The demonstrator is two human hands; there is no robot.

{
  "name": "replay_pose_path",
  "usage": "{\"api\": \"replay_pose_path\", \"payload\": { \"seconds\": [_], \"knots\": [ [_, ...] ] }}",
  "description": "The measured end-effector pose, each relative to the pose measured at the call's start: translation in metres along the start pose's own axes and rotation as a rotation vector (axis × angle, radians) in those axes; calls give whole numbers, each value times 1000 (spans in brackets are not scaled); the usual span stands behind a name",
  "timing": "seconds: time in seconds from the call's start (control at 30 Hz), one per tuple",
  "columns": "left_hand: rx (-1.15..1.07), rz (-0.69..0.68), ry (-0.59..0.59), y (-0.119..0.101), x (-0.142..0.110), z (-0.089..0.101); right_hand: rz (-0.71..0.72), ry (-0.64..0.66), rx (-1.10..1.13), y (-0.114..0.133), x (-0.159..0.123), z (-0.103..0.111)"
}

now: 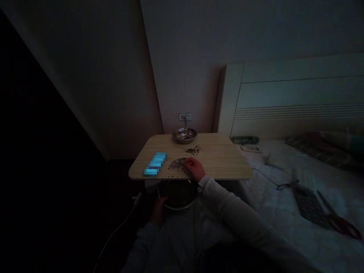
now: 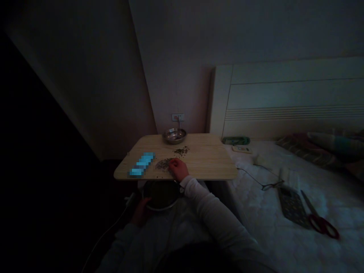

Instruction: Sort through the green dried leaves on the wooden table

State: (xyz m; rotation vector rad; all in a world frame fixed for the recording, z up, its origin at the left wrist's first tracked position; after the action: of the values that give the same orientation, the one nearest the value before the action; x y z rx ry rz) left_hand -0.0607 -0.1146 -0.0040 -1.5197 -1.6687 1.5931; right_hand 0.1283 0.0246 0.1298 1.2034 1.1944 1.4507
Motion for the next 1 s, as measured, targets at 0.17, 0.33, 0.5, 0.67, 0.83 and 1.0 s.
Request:
{"api": "replay_pose_path", "payload": {
  "seconds": [0.17,0.33,0.5,0.67,0.83,1.0],
  "knots": [
    [80,-13,-67,-5,-3,8,31,-2,0,4,0,1],
    [61,63,-45,2,-4,-3,26,0,-23,4,0,1],
    [71,64,-21,-1,-7,1,26,3,-34,1,2,4],
    [140,-50,-17,-9,-1,10,9,20,-10,-3,6,7],
    [92,-31,-52,4,6,7,8,32,-40,-1,6,6],
    [64,-14,-20,8,9,5,11,47,-113,2,3,3]
  ]
}}
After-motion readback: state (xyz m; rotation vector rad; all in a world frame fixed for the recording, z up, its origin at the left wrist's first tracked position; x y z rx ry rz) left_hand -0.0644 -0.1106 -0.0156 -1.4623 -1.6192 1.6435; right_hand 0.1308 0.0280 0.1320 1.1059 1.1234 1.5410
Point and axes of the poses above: each hand's wrist, its own x-axis towards the middle knuckle, its own z-axis out of the back of the hand, y = z × x, the point moved 10 cm from there along x, towards the middle knuckle, and after that the axes turned 5 degrees about x, right-handed, at the moved point
